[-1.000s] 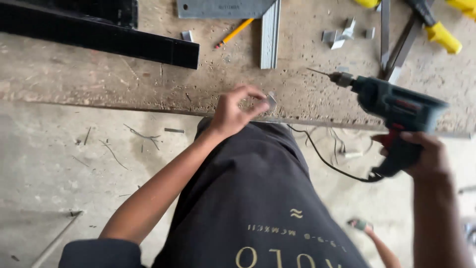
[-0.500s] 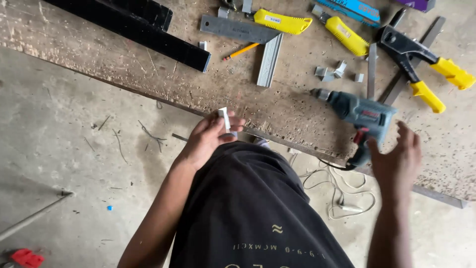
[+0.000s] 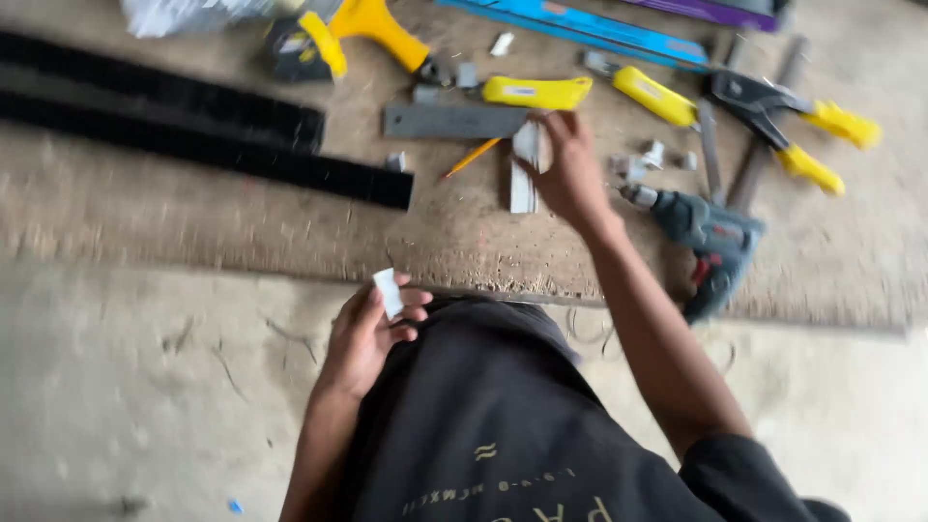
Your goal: Filing metal brackets, drilling holes into a metal frame, and securing the brackets using a manual rivet gun.
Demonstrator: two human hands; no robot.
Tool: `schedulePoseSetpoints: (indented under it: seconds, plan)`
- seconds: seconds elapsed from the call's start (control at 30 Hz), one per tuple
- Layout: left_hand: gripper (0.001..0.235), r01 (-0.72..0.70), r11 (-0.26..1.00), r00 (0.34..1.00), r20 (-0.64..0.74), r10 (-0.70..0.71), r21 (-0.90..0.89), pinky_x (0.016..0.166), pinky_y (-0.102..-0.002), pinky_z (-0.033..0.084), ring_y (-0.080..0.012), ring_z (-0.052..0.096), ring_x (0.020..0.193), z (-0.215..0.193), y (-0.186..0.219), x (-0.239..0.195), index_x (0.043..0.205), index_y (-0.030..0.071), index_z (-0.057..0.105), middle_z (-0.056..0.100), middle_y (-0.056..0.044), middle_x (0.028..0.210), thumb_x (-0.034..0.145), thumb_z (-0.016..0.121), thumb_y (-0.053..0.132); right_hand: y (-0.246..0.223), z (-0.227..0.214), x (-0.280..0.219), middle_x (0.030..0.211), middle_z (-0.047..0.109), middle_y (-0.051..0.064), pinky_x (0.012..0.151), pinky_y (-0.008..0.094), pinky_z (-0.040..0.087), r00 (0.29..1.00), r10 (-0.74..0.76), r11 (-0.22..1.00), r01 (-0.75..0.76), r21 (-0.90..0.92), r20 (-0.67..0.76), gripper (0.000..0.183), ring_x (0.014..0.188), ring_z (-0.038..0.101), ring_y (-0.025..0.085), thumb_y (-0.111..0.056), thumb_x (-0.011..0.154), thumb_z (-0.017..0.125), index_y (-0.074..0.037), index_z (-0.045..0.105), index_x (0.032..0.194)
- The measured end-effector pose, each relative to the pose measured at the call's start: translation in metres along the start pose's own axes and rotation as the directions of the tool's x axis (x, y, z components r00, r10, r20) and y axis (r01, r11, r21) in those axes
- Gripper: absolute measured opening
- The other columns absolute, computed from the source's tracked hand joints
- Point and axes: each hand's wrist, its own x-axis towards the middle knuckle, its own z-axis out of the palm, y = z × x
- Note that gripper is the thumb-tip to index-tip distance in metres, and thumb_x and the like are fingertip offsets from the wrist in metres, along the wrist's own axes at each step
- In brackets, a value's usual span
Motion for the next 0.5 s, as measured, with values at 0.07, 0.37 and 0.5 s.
schedulePoseSetpoints:
  seconds: [0.07, 0.37, 0.5]
  plan:
    - [0.049, -0.032, 0.993, 0.999, 0.046, 0.027, 0.111, 0.070, -0.033, 0.058, -0.0309, 0.073, 0.097, -0.030, 0.045, 0.005, 0.133, -0.002, 0.058, 0.071, -0.031, 0.123, 0.100, 0.053, 0.035, 0.051, -0.029, -0.001, 0.127, 0.058, 0.020, 0.102, 0.043, 0.041, 0.889, 0.382, 0.924, -0.370, 0.098, -0.252, 0.071, 0.114, 0.056, 0.034, 0.012, 0.074, 0.041, -0.008, 0.048, 0.142]
    - [0.047, 0.072, 0.967, 0.989, 0.105, -0.100, 0.246, 0.081, -0.039, 0.056, -0.0360, 0.071, 0.105, -0.058, 0.147, 0.025, 0.131, -0.005, 0.058, 0.070, -0.034, 0.125, 0.103, 0.045, 0.031, 0.209, -0.094, -0.077, 0.100, 0.077, 0.013, 0.077, 0.047, 0.049, 0.869, 0.495, 0.820, -0.461, -0.339, 0.017, 0.030, 0.092, 0.067, 0.034, -0.041, 0.099, 0.084, -0.012, 0.081, 0.104]
    - [0.057, -0.001, 0.995, 0.968, 0.249, -0.023, 0.095, 0.090, -0.037, 0.056, -0.0327, 0.066, 0.122, -0.011, 0.139, 0.046, 0.140, -0.003, 0.054, 0.063, -0.029, 0.139, 0.101, 0.053, 0.037, 0.088, -0.115, -0.060, 0.078, 0.062, 0.004, 0.056, 0.044, 0.038, 0.853, 0.516, 0.852, -0.521, -0.052, -0.080, 0.024, 0.069, 0.053, 0.022, -0.017, 0.098, 0.056, -0.022, 0.070, 0.116]
